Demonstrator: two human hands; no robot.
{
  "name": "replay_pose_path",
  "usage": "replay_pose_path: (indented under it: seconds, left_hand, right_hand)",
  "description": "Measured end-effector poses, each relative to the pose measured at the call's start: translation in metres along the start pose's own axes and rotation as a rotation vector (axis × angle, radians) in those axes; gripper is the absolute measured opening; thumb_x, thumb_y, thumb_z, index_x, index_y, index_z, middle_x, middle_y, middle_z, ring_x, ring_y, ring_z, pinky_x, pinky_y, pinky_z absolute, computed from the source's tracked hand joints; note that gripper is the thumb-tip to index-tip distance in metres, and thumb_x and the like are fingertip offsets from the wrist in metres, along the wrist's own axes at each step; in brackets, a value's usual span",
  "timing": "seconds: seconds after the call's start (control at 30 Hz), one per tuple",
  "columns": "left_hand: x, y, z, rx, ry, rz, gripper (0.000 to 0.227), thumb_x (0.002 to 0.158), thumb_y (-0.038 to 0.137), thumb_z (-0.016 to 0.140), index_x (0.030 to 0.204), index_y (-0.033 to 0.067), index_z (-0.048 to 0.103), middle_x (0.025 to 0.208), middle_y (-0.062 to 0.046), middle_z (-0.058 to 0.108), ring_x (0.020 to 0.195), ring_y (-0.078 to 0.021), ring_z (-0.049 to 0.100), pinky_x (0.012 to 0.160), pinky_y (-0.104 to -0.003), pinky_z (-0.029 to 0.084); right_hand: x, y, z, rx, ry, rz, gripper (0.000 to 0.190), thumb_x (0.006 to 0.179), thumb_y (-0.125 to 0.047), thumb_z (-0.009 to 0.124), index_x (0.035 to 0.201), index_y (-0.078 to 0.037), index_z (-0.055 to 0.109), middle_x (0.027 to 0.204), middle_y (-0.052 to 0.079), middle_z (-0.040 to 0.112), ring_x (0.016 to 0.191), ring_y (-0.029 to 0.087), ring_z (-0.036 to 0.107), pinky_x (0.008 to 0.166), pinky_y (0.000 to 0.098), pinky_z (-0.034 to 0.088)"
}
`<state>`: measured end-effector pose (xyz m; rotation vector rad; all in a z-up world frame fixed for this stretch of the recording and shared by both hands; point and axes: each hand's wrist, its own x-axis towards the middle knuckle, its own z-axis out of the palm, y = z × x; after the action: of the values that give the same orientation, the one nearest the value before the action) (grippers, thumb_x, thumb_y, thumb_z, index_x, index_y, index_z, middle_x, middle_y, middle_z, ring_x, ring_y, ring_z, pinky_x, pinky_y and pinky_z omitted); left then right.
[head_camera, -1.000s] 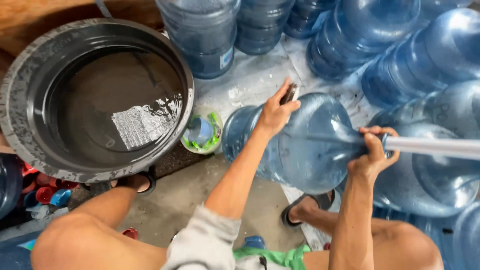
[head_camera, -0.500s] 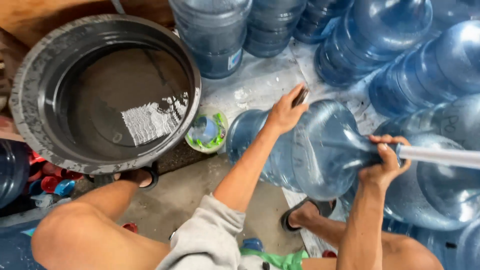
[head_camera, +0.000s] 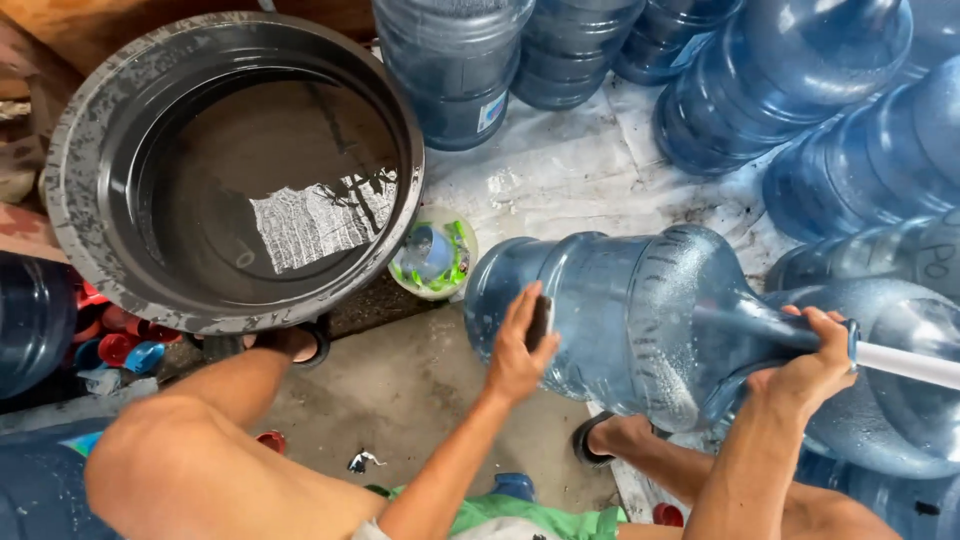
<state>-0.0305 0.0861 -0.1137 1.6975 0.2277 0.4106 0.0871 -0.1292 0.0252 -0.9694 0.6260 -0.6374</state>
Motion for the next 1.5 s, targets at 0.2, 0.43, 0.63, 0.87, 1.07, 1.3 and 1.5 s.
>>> replay_pose_path:
  seconds: [0.2, 0.43, 0.63, 0.87, 1.07, 1.3, 1.5]
  left_hand:
    - [0.109, -0.06, 0.025, 0.28, -0.258, -0.222, 0.07, 0.078, 0.04, 0.058, 0.142, 0.0271, 0.035, 0.119, -0.016, 0.061, 0.106, -0.0368, 0.059, 0.085, -0.043, 0.047]
    - [0.07, -0.014, 0.012, 0.294, -0.175, -0.286, 0.066, 0.078, 0.039, 0.053, 0.141, 0.0297, 0.038, 0.108, -0.019, 0.062, 0.102, -0.0414, 0.058, 0.083, -0.046, 0.044]
    - [0.027, 0.063, 0.027, 0.034, -0.04, 0.044, 0.055, 0.094, 0.021, 0.048, 0.143, 0.0057, 0.029, 0.151, -0.021, 0.022, 0.141, -0.0392, 0.02, 0.111, -0.058, 0.015]
    - [0.084, 0.051, 0.044, 0.047, -0.137, 0.083, 0.054, 0.092, 0.02, 0.043, 0.14, 0.0006, 0.03, 0.146, -0.024, 0.027, 0.138, -0.0375, 0.026, 0.114, -0.044, 0.022]
    - [0.046, 0.073, 0.024, 0.079, -0.128, -0.043, 0.032, 0.088, 0.016, 0.046, 0.117, 0.0018, 0.042, 0.131, -0.025, 0.04, 0.119, -0.0411, 0.038, 0.098, -0.054, 0.031]
    - [0.03, 0.109, 0.018, 0.055, -0.131, -0.016, 0.053, 0.097, 0.026, 0.028, 0.143, -0.0011, 0.025, 0.15, -0.024, 0.023, 0.141, -0.0373, 0.019, 0.115, -0.047, 0.014]
    - [0.038, 0.088, 0.011, 0.086, 0.149, -0.034, 0.048, 0.097, 0.027, 0.028, 0.132, -0.0043, 0.039, 0.127, -0.019, 0.05, 0.12, -0.0319, 0.045, 0.106, -0.044, 0.033]
  right_hand:
    - [0.048, 0.025, -0.051, 0.092, -0.619, 0.104, 0.028, 0.058, -0.009, 0.061, 0.086, -0.011, 0.057, 0.076, 0.007, 0.055, 0.078, 0.026, 0.06, 0.088, 0.037, 0.053]
    - [0.011, 0.016, 0.008, -0.102, -0.341, -0.031, 0.017, 0.059, -0.006, 0.061, 0.076, -0.006, 0.058, 0.067, 0.005, 0.055, 0.062, 0.021, 0.059, 0.069, 0.0284, 0.055]
    - [0.036, 0.022, -0.001, -0.17, -0.4, 0.102, 0.016, 0.062, -0.011, 0.055, 0.078, -0.012, 0.054, 0.069, 0.001, 0.054, 0.068, 0.018, 0.059, 0.079, 0.0258, 0.055]
    - [0.043, 0.026, 0.007, -0.005, -0.366, 0.047, 0.026, 0.06, -0.01, 0.06, 0.086, -0.01, 0.052, 0.067, 0.004, 0.053, 0.065, 0.018, 0.059, 0.074, 0.0263, 0.052]
    - [0.039, 0.015, 0.006, -0.106, -0.357, 0.107, 0.017, 0.058, -0.008, 0.055, 0.074, -0.011, 0.052, 0.067, 0.002, 0.053, 0.065, 0.019, 0.057, 0.075, 0.0268, 0.051]
    - [0.026, 0.017, 0.023, -0.077, -0.357, 0.193, 0.019, 0.062, -0.008, 0.061, 0.079, -0.014, 0.055, 0.068, -0.001, 0.052, 0.064, 0.015, 0.056, 0.073, 0.0218, 0.05]
    - [0.021, 0.018, 0.026, -0.141, -0.343, 0.133, 0.022, 0.059, -0.011, 0.059, 0.08, -0.012, 0.053, 0.068, 0.0, 0.053, 0.067, 0.016, 0.06, 0.076, 0.0223, 0.048]
